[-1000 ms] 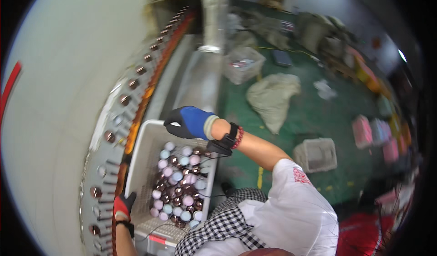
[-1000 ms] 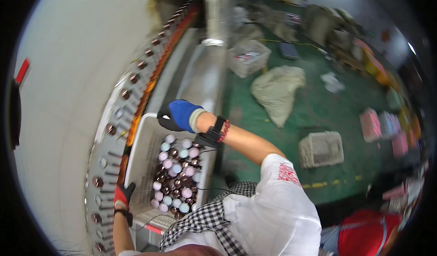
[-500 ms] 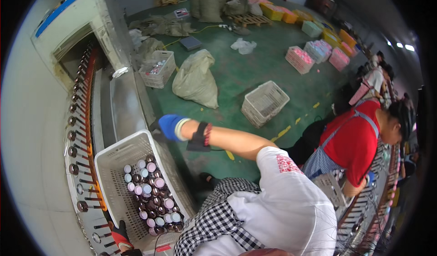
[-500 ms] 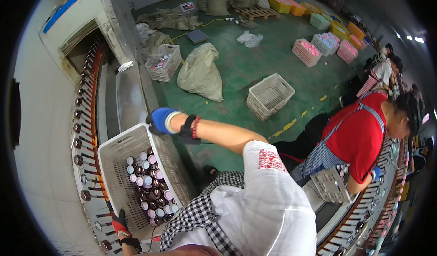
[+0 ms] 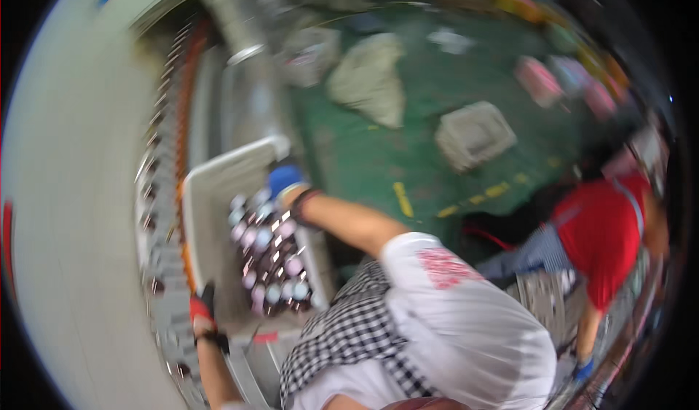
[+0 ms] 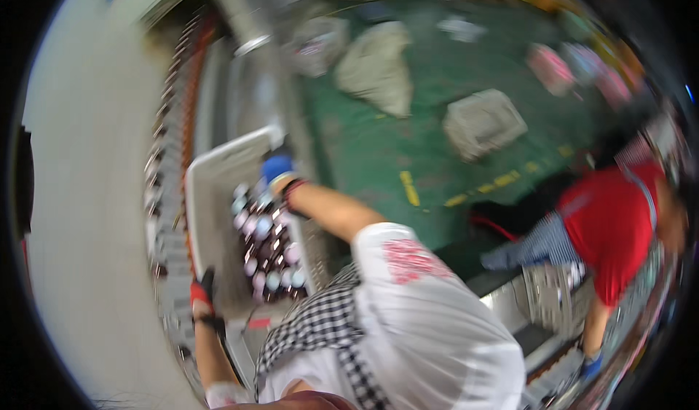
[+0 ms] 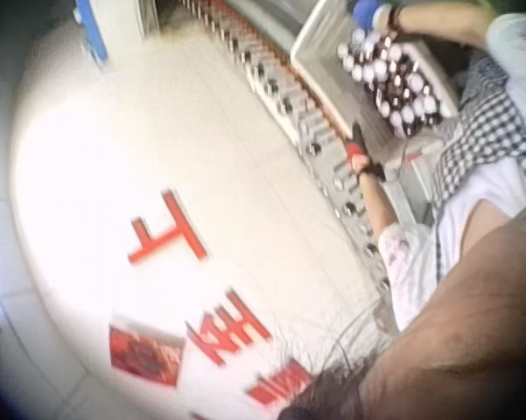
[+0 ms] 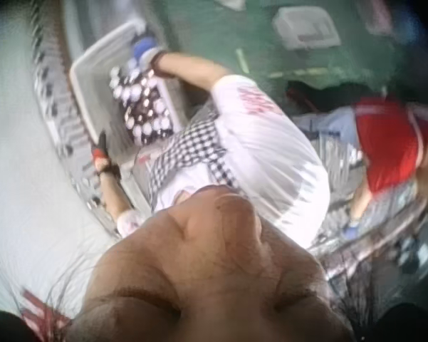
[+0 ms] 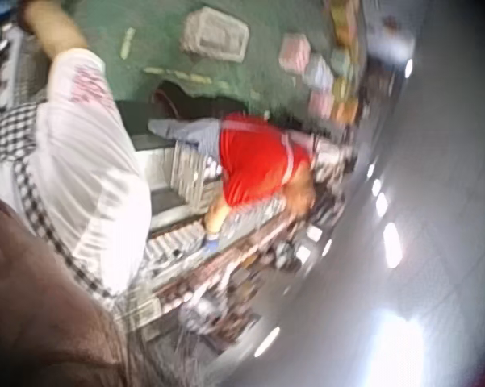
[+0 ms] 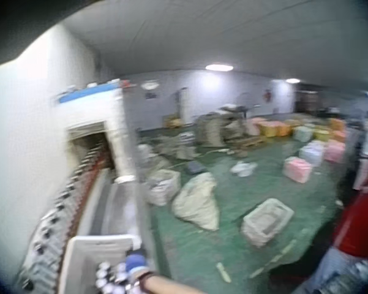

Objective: Unloading small round plastic components from a rotating industrial machine and placing them into a plastic basket.

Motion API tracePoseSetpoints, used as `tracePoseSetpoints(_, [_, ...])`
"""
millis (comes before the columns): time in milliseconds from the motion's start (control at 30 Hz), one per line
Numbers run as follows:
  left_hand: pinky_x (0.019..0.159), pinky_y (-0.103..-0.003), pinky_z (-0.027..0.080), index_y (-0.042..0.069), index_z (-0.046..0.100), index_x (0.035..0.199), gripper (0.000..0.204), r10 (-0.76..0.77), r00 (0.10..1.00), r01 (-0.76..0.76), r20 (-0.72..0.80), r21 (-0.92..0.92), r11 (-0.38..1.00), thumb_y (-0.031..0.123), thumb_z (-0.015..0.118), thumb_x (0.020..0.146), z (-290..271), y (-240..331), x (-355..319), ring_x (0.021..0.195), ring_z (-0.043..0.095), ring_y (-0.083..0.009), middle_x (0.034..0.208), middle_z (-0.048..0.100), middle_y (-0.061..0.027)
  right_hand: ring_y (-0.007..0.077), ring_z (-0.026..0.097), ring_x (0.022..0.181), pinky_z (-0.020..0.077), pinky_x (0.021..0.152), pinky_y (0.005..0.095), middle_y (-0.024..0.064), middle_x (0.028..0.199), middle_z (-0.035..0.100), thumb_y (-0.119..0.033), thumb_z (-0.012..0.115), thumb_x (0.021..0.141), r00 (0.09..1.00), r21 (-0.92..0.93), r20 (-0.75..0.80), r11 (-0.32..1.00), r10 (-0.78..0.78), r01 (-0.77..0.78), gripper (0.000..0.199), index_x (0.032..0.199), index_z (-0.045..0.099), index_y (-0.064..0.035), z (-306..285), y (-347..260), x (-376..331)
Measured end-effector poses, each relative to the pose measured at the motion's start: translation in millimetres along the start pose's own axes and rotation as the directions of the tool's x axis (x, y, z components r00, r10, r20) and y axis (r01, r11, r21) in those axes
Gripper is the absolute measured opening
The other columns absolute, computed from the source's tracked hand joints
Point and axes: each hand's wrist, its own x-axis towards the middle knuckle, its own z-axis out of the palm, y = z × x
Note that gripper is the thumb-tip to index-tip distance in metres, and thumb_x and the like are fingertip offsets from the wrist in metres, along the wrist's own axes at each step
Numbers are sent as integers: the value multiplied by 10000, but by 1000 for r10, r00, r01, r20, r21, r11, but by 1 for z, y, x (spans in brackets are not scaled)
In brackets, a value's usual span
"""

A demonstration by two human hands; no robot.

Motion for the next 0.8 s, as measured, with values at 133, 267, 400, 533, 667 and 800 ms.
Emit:
tracePoseSetpoints(133, [984,-410,549,-39,685,1360,593,254,962,-167,-95,532,830,387,799,964,-102,-97,-37,1084,697,-237,1242,757,-162,423,732,723,592,669,518,204,769,741,-195,713,854,964,74,-124,967,-235,246,173,762,811,-87,-60,-64,-25])
tracePoseSetpoints(267, [954,-460,549,-76,724,1247,804,59,997,-12,-53,635,772,653,693,911,-11,29,-13,1114,747,-394,1167,761,-304,422,718,1051,566,951,498,232,1115,755,-252,705,893,986,2,-167,1000,-28,29,349,1156,779,-35,-82,-2,-27])
tracePoseSetpoints(400, [934,-460,553,-78,739,1209,812,8,996,48,-87,626,778,667,689,888,-13,47,-26,1093,751,-399,1147,763,-302,433,721,1056,567,959,509,234,1120,759,-307,729,885,976,-101,-204,993,-82,63,384,1168,806,-59,-91,-11,-21])
tracePoseSetpoints(533, [949,-444,549,15,747,1256,723,54,996,5,-77,611,791,646,689,908,-8,43,-22,1066,742,-384,1156,771,-258,451,717,1045,572,936,519,240,1121,753,-312,710,923,983,-39,-172,997,-68,62,360,1170,792,-62,-87,0,-16])
tracePoseSetpoints(667, [956,-455,546,20,716,1307,716,92,993,-120,76,659,743,630,667,937,-20,35,-12,1074,738,-392,1180,766,-250,439,716,1022,570,912,523,224,1102,743,-312,707,924,965,-57,-233,992,-119,108,347,1157,785,-68,-83,3,-18])
tracePoseSetpoints(800, [952,-424,564,43,732,1318,626,157,982,-188,108,688,701,560,676,968,-46,131,-3,1014,755,-321,1114,795,-197,416,721,1007,571,905,506,198,1100,748,-311,711,911,964,-74,-240,993,-112,97,332,1140,789,-84,-94,-5,-25])
